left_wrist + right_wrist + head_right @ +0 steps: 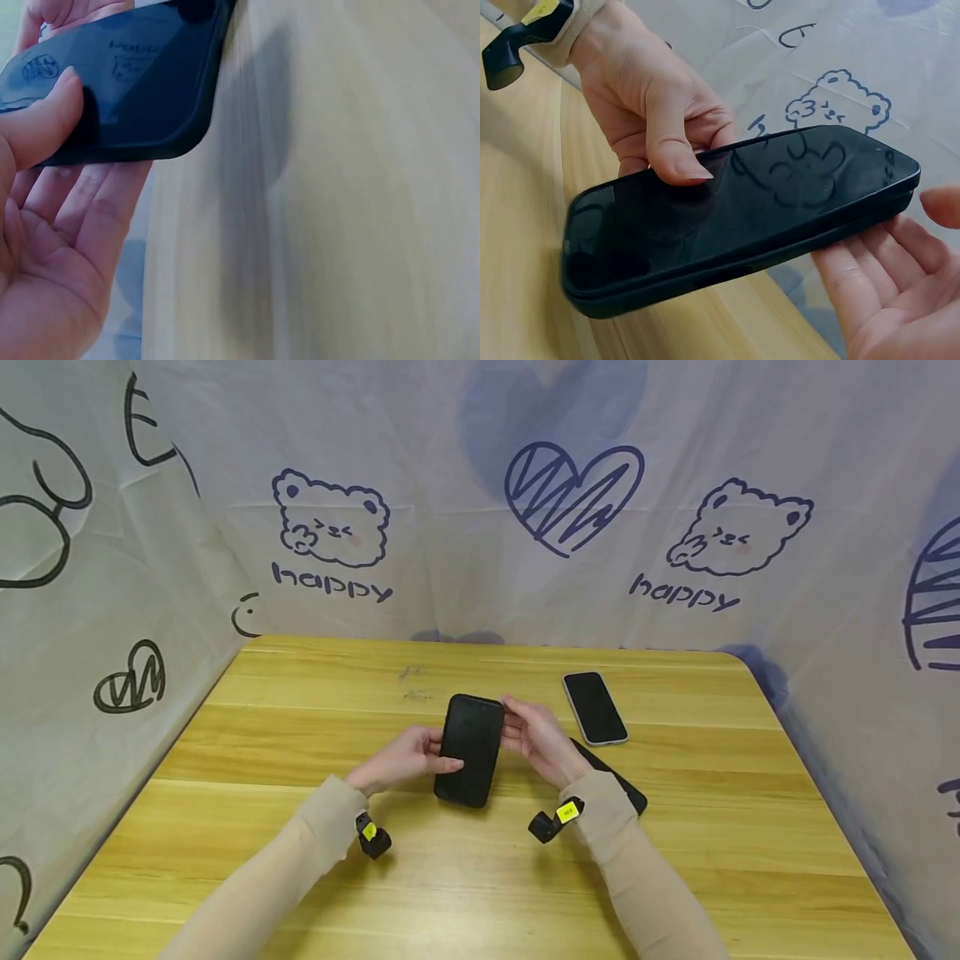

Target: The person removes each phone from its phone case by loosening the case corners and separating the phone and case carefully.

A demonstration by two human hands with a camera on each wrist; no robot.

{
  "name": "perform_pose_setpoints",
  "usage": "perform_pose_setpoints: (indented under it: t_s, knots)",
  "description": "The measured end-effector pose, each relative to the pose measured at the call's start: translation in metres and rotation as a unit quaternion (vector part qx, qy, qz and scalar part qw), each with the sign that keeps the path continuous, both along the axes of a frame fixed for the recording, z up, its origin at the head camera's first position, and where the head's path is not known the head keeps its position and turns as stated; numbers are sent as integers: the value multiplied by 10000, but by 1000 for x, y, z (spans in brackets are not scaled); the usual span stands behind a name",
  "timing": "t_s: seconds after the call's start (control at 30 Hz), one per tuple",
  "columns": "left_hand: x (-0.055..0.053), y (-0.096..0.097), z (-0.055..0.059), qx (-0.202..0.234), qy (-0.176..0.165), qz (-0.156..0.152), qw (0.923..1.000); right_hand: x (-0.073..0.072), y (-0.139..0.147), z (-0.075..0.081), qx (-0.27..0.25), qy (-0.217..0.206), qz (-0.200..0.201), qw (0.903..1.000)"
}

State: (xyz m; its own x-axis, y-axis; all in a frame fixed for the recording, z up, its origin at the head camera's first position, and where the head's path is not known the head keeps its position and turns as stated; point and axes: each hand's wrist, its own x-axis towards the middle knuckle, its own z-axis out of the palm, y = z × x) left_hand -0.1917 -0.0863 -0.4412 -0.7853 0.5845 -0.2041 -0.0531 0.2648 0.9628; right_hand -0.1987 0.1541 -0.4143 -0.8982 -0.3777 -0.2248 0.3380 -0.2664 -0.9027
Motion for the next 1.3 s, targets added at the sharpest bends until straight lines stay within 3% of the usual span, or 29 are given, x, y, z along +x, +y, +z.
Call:
perform_pose_setpoints:
  t_s: [0.13, 0.3, 0.53, 0.77, 0.9, 1.13, 1.3]
  knots:
    - [0, 1, -3, 158, -86, 398, 9990, 1, 1, -2, 290, 159, -332, 9989]
    - [-1, 5, -5, 398, -39, 1278, 9910, 3, 3, -12, 1049, 712, -617, 9900]
    - [-2, 13, -4, 1200, -138, 2260, 9666, 12, -2, -24, 1848, 1322, -932, 9694]
    - [-2, 24, -3, 1573, -118, 2960, 9421, 19, -14, -31, 1946, 1382, -873, 9671]
    - [-2, 30, -2, 1746, -151, 3150, 9328, 20, -18, -36, 1869, 1291, -905, 9697]
    - [-2, 36, 0, 1720, -314, 3126, 9337, 20, -23, -38, 1847, 1194, -1327, 9665]
    - [-3, 37, 0, 1848, -530, 3257, 9257, 21, -27, -37, 1776, 1187, -1592, 9639]
